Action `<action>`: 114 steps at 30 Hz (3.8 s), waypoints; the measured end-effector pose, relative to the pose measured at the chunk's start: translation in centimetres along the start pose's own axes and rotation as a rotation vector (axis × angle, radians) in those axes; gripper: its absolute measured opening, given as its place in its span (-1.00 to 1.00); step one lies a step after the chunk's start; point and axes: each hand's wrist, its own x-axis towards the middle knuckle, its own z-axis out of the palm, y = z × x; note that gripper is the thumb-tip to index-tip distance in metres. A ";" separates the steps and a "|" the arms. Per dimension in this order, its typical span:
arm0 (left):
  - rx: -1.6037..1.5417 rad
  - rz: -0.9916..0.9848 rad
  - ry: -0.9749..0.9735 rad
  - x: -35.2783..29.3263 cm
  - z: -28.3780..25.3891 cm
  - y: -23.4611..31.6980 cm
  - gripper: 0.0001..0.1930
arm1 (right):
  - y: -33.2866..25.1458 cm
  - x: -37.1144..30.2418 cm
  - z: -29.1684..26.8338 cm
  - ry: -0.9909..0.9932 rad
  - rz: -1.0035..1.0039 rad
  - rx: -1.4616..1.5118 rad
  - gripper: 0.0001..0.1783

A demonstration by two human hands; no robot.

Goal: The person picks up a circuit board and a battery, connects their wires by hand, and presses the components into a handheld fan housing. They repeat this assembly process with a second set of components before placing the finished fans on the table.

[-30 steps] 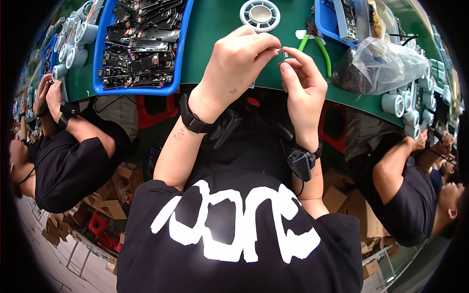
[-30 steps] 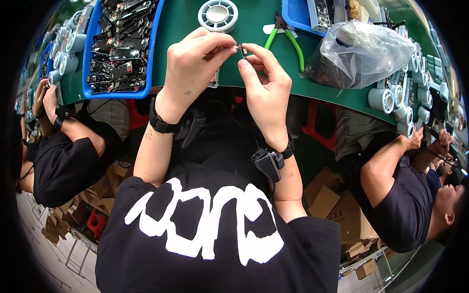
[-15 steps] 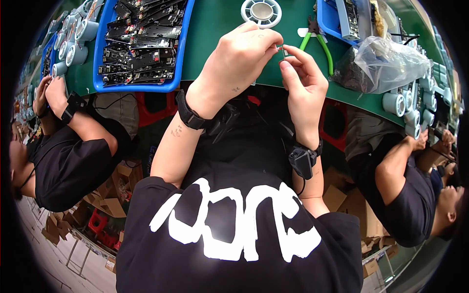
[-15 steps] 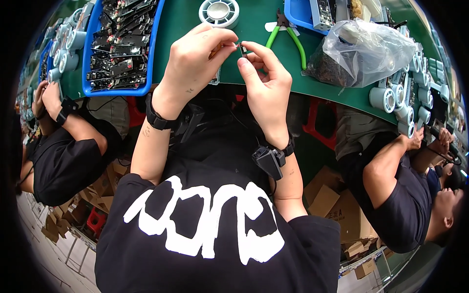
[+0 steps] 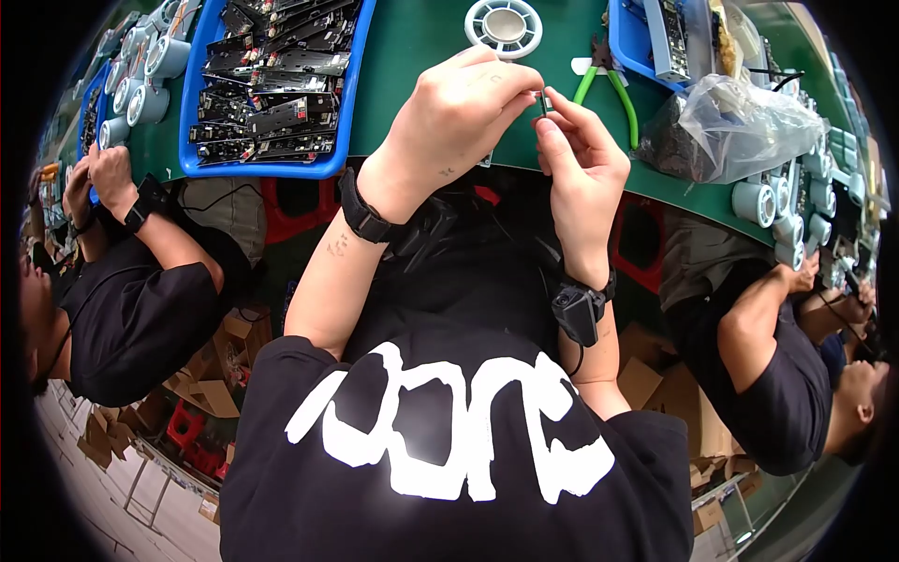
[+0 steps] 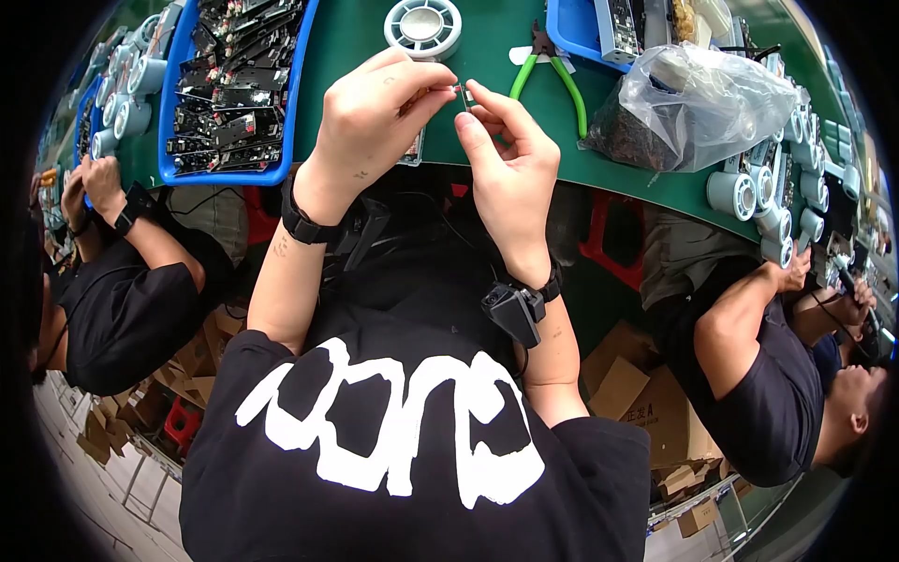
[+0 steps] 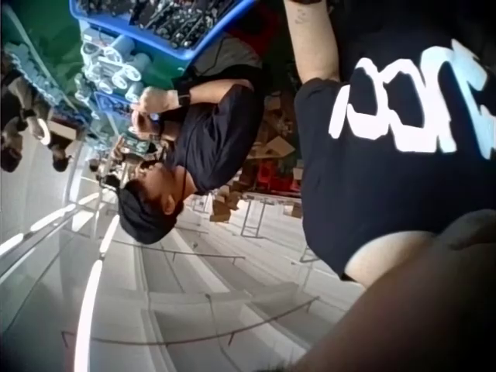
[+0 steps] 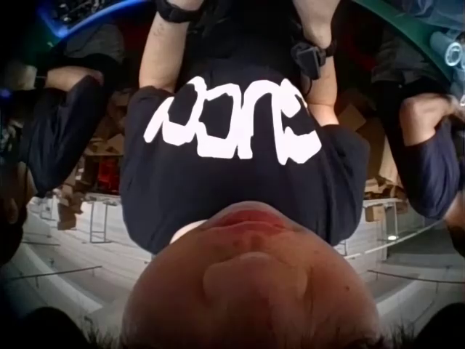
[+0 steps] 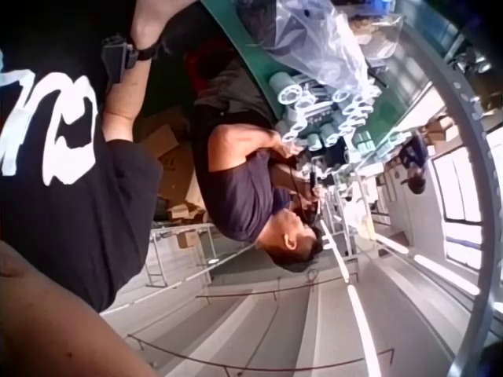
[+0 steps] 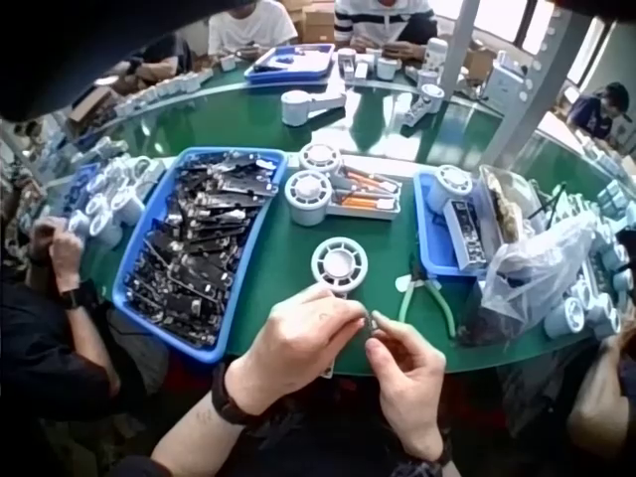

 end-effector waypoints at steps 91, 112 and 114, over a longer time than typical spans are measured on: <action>-0.012 0.060 -0.327 1.4 -2.3 -1.8 -0.85 | -3.0 8.1 -4.9 -0.771 0.140 -0.232 -0.66; 0.054 0.054 -0.231 1.0 -3.6 -2.1 -0.91 | -4.1 7.9 -3.0 -0.623 0.202 -0.221 -0.71; 0.110 0.116 -0.204 0.3 -2.1 -2.1 -0.84 | -4.3 6.8 -3.7 -0.511 0.313 -0.238 -0.72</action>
